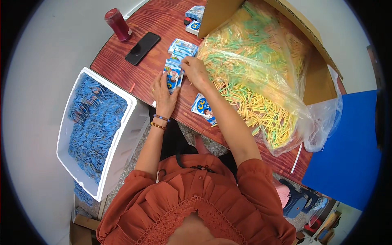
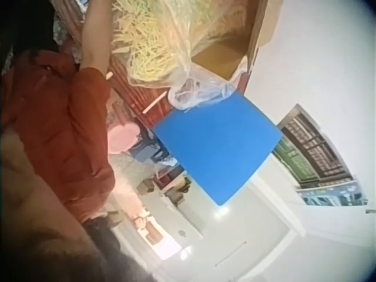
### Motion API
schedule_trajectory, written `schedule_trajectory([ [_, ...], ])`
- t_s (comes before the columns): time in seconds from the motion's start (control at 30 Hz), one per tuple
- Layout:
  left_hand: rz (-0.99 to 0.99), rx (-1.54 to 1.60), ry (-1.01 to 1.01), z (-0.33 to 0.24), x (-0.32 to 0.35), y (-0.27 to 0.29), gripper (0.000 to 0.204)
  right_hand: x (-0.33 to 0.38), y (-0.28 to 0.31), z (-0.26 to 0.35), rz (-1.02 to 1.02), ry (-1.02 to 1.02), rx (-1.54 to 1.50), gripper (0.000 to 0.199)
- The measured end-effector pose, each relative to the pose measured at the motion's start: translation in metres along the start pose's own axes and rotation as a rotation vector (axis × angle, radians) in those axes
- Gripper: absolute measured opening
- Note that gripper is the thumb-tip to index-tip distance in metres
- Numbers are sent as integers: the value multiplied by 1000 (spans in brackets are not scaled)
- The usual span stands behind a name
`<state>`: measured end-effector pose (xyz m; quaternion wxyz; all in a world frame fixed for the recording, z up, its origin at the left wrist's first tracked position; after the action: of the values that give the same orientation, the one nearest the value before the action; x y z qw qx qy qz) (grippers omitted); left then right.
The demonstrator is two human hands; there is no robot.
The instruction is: Sorting and packaging small blue item packets into a container.
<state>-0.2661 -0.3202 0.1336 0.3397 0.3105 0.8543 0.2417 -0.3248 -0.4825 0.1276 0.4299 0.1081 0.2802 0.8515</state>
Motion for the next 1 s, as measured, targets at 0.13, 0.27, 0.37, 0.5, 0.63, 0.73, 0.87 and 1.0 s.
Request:
schedule_trajectory([
  [0.13,-5,-29,15,9,-2,-9,78,28,37,12,-152,170,59,22],
  [0.27,-35,-45,16,7,1,6,80,95,70,-4,169,-1,306,23],
  [0.37,-58,-14,43,7,0,5,80,127,89,-15,229,-48,447,26],
  [0.5,-57,9,48,13,2,0,77,134,93,-29,63,136,514,31],
  [0.63,-91,80,38,16,4,4,70,136,97,-41,40,67,459,26],
  [0.73,-132,-33,-103,-21,3,16,66,141,111,-43,-86,95,363,22],
  [0.87,141,538,-43,-69,7,-10,50,145,128,-60,-48,-43,18,15],
  [1.0,527,952,264,-96,31,-79,34,159,129,-56,21,-118,-384,11],
])
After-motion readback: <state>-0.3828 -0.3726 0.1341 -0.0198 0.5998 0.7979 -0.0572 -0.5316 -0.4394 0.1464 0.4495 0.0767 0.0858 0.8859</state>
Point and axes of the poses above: each hand's wrist, its own x-axis away from the middle knuckle, its own y-axis out of the back of the hand, z = x × y, the point moved 9 cm from there along -x, towards the middle knuckle, and after that the axes turned 4 degrees about x, right-handed, at the moved point
